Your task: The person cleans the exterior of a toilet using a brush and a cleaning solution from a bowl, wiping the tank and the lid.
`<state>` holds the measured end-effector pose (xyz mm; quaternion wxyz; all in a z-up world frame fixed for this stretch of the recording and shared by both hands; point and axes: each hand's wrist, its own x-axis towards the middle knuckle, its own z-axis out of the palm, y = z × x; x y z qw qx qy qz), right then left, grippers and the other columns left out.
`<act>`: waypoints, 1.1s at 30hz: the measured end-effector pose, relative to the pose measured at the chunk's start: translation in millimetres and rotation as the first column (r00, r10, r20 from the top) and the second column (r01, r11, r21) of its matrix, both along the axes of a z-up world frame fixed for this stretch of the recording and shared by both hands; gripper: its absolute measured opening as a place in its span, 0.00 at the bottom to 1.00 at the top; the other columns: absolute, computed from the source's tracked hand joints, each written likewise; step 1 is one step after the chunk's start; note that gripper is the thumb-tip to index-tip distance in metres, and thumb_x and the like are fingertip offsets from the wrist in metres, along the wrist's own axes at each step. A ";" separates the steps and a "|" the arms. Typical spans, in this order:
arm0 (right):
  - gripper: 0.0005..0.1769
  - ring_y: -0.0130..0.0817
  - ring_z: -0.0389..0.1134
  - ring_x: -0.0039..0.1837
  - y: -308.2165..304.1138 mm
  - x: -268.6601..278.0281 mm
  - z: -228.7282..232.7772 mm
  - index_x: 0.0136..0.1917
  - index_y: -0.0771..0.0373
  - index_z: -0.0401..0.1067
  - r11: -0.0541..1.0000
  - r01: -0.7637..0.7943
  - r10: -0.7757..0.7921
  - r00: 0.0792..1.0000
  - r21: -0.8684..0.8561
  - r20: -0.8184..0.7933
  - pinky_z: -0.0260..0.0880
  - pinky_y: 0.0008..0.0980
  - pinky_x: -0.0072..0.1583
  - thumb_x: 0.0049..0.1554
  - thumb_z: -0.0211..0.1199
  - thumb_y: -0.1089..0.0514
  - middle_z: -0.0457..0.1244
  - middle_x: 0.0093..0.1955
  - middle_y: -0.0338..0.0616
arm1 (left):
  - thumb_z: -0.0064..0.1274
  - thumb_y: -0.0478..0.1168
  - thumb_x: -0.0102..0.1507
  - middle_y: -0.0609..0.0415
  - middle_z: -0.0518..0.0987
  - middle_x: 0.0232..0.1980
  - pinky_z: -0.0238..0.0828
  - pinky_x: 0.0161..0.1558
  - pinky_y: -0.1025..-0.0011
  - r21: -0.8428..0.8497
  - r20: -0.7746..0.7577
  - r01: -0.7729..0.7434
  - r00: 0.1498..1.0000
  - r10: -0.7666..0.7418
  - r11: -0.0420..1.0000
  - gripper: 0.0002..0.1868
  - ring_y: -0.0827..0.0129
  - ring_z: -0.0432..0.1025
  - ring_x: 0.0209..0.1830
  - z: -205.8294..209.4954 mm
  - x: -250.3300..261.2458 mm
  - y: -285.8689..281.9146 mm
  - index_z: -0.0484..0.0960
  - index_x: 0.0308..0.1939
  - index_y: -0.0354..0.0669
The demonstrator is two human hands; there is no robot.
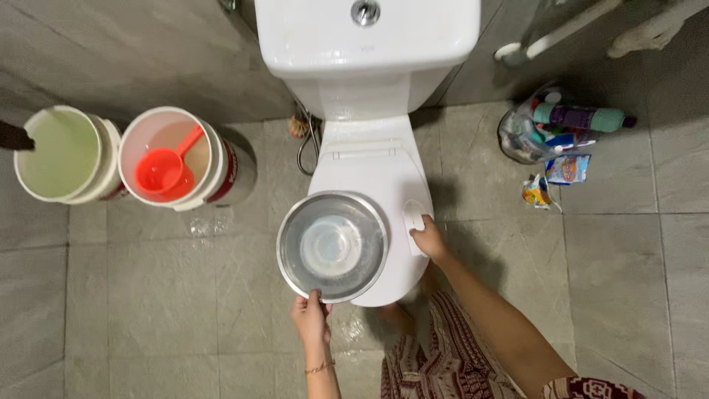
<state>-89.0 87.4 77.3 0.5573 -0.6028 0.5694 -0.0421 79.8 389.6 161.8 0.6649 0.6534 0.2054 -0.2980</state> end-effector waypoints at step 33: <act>0.34 0.30 0.64 0.37 -153.1 -112.4 79.5 0.73 0.60 0.59 0.938 0.271 -0.287 0.957 0.218 0.046 0.67 0.34 0.40 0.56 0.64 0.56 0.66 0.42 0.44 | 0.56 0.41 0.65 0.58 0.78 0.34 0.81 0.33 0.77 -0.365 0.223 0.382 0.921 -0.319 0.849 0.08 0.77 0.73 0.28 220.1 75.3 -479.2 0.78 0.37 0.41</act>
